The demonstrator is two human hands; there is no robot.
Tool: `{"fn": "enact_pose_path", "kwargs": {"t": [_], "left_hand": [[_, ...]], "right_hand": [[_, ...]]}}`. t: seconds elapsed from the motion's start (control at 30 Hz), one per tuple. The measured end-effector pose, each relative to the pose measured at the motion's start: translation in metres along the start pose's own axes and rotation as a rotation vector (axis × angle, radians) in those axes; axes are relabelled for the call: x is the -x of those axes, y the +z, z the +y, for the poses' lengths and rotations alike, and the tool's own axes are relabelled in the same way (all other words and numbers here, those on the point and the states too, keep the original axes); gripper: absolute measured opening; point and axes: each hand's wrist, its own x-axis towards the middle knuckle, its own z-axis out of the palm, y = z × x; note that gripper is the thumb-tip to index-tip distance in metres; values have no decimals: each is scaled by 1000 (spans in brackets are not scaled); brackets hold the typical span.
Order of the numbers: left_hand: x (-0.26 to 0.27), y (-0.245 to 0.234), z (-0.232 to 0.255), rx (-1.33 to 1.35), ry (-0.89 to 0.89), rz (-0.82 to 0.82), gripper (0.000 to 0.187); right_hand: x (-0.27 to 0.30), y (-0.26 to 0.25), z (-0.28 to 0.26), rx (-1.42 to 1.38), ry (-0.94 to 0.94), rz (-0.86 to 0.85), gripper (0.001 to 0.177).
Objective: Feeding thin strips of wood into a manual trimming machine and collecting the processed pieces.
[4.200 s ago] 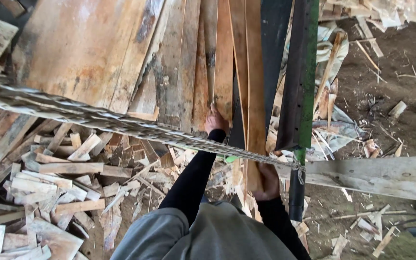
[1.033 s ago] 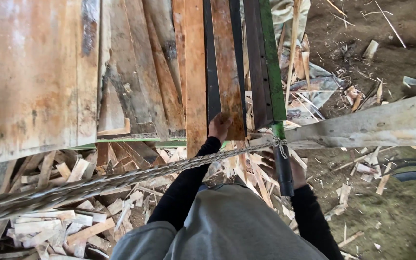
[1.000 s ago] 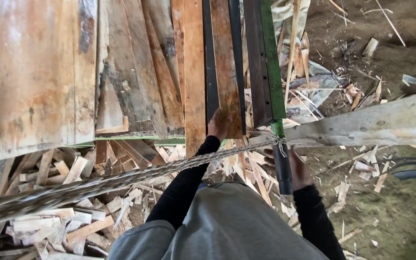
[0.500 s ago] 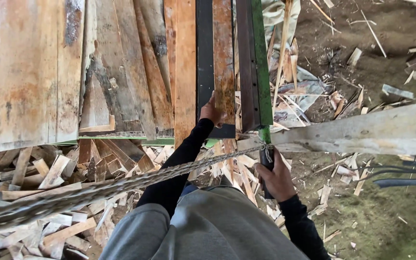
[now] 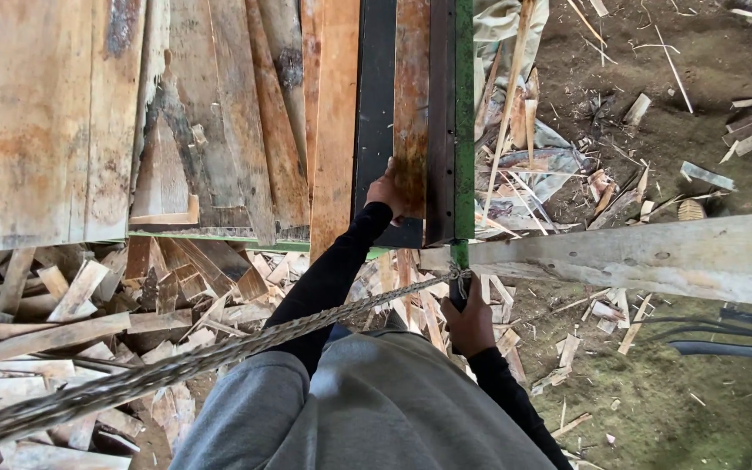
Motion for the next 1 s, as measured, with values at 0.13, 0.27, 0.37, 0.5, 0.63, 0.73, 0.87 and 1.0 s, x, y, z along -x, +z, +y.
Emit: {"fn": "enact_pose_path", "kwargs": {"t": [0.13, 0.27, 0.37, 0.5, 0.63, 0.73, 0.87, 1.0], "left_hand": [[18, -11, 15, 34, -46, -25, 120], [26, -13, 24, 63, -1, -1, 113], [25, -17, 19, 103, -24, 19, 107], [12, 3, 5, 67, 52, 114, 105], [-31, 36, -32, -183, 217, 259, 118], [-8, 20, -4, 8, 186, 371, 104], [2, 14, -19, 107, 66, 174, 95], [-26, 10, -52, 215, 159, 197, 91]], "right_hand": [[-5, -5, 1, 23, 2, 7, 79], [0, -31, -6, 132, -110, 13, 80], [17, -52, -48, 127, -53, -16, 77], [18, -34, -35, 102, -33, 29, 68], [-59, 56, 113, 327, -493, 223, 83], [-67, 62, 96, 149, 20, -25, 78], [-23, 26, 43, 200, -102, 50, 72], [-37, 19, 58, 319, -200, 99, 72]]}}
